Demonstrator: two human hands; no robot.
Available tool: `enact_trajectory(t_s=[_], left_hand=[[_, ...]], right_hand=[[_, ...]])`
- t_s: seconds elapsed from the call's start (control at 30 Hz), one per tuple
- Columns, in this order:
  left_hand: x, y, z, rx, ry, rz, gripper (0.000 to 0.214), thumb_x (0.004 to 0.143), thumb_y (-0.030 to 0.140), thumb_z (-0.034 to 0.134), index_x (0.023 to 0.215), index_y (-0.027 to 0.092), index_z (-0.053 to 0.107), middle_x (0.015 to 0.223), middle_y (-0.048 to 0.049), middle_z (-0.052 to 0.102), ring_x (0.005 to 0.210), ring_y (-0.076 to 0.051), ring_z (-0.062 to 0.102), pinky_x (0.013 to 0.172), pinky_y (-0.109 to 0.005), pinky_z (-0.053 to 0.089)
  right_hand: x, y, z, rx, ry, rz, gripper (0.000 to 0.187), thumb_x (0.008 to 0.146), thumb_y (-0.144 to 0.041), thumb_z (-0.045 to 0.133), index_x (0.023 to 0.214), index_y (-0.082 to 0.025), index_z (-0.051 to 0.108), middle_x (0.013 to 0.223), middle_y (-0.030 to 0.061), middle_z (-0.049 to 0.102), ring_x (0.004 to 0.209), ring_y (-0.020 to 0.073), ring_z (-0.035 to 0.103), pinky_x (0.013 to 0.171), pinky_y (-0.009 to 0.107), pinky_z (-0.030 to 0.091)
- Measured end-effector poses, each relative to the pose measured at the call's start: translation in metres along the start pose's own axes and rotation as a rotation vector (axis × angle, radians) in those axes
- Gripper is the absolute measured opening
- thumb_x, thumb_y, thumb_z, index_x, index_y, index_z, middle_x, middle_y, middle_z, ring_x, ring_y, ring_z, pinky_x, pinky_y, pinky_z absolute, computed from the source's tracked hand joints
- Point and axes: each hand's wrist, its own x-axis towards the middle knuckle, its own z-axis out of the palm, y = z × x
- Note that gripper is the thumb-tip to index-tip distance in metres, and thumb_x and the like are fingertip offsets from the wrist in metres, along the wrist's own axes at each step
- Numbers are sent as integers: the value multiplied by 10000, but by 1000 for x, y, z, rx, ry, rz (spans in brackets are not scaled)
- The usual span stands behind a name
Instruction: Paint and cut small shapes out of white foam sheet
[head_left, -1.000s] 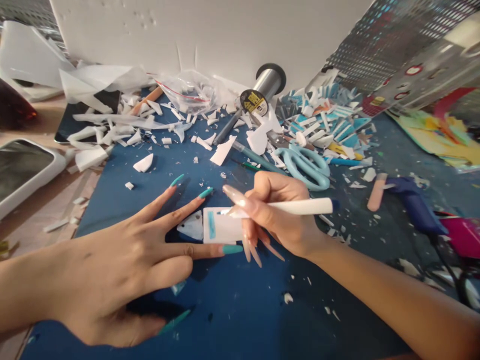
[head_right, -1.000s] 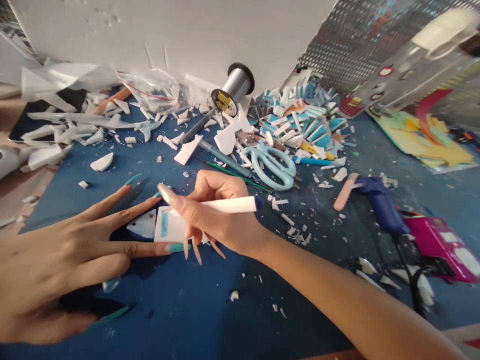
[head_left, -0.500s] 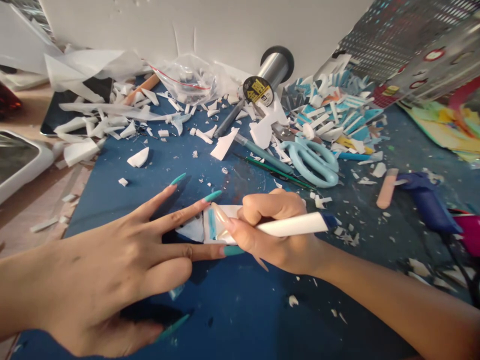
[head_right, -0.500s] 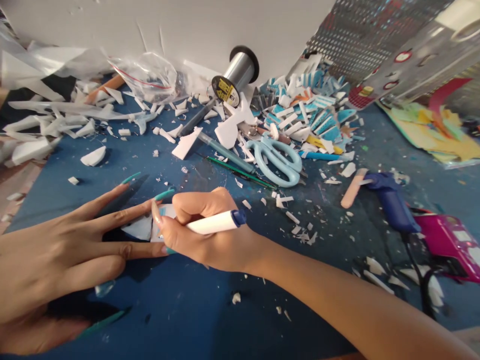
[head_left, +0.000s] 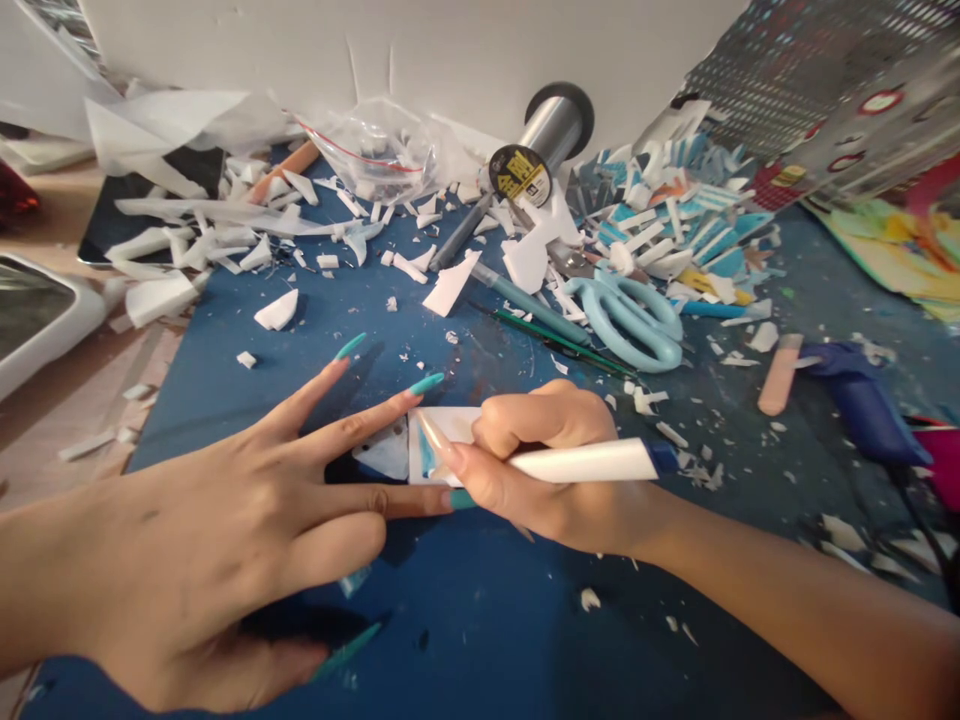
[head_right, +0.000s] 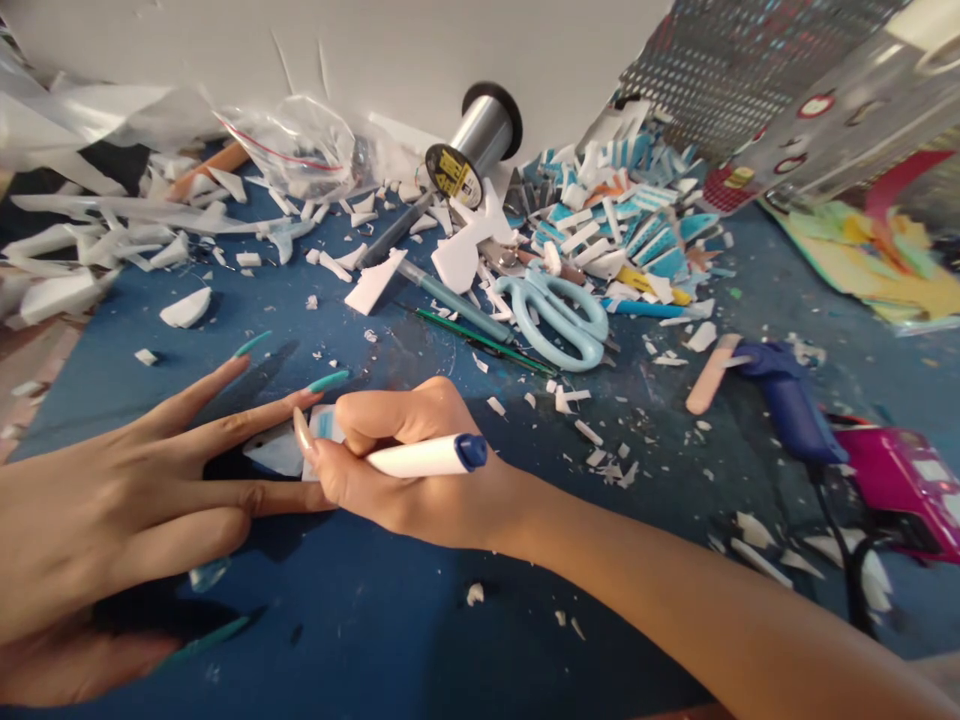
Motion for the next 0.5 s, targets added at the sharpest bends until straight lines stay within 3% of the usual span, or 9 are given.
enact_trajectory(t_s=[0.23, 0.5], left_hand=[[0, 1, 0, 14, -8, 21, 240, 847, 327, 586, 1071, 241, 600, 1566, 60, 460, 1562, -308, 94, 1273, -526, -138], [3, 1, -2, -12, -16, -1, 202, 845, 339, 625, 1013, 243, 572, 1553, 35, 485, 1560, -322, 121, 1269, -540, -133]], right_hand=[[0, -1, -1, -56, 3, -18, 474, 813, -69, 573, 570, -203, 189, 516, -74, 215, 448, 26, 174, 369, 216, 132], [2, 0, -4, -36, -5, -48, 462, 812, -48, 561, 590, -191, 183, 530, -76, 180, 455, 15, 175, 387, 190, 145]])
